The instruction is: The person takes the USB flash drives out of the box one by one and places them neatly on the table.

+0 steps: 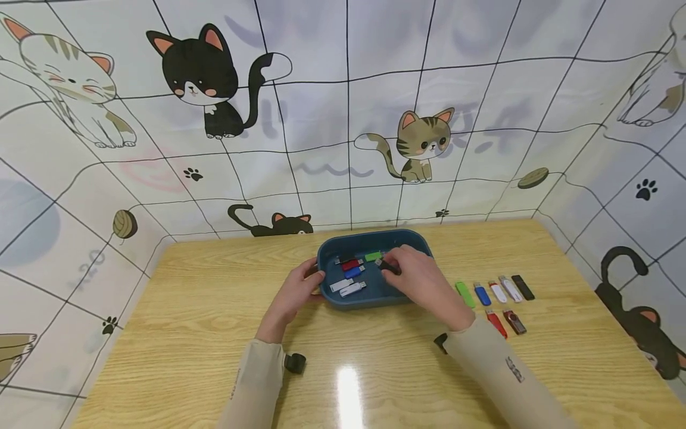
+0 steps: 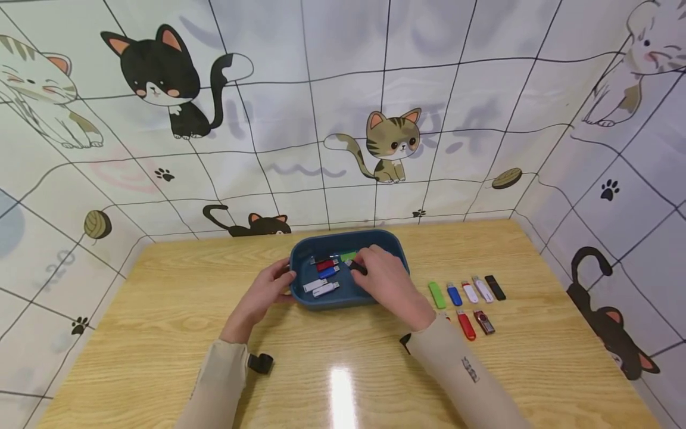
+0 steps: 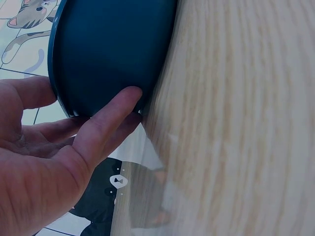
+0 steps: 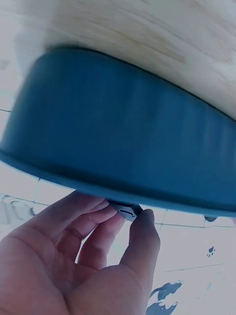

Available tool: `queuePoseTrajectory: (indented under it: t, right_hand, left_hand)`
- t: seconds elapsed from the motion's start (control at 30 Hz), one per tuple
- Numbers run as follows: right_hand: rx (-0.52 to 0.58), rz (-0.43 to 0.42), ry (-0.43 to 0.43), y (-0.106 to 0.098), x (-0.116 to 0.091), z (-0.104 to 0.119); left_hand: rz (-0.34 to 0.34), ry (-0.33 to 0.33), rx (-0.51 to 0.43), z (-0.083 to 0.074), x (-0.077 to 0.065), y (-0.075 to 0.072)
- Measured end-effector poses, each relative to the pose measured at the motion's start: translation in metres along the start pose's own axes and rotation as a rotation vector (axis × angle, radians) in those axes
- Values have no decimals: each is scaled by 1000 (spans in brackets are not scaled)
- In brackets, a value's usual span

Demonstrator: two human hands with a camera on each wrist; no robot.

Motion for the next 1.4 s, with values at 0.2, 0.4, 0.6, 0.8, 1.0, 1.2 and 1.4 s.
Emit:
queuePoseTrajectory:
  t: [0.2, 0.4, 0.6, 0.8, 1.0, 1.2, 1.4]
  right_hand:
    - [-44, -48, 11, -14, -16, -17]
    - [-51, -42, 58, -19, -33, -38]
    - [-49, -62, 105, -27, -48, -60]
    - [-42, -71, 167, -38, -65, -82]
    - [-42, -47, 202, -44, -75, -101]
    - [-47, -41, 230, -51, -84, -115]
    - [-44, -29, 253, -52, -93, -128]
  left_hand:
    - [-3, -4, 10, -1, -1, 0]
    - [-8, -13, 8, -1, -1, 0]
    - [-4, -5, 15, -1, 0, 1]
    - [-21, -9, 15, 0, 0, 0]
    - [-19, -3, 18, 0, 0, -1]
    - [-16, -10, 16, 0, 0, -1]
    - [-2, -13, 7, -1, -1, 0]
Point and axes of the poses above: each hand's wrist, its own x-axis towards the middle knuckle, its own y-axis out of the palm, z = x × y, the point moved 8 cm from there along x, towards the middle knuckle, and after that the axes turned 13 degrees about -x, right-handed, at the moved point
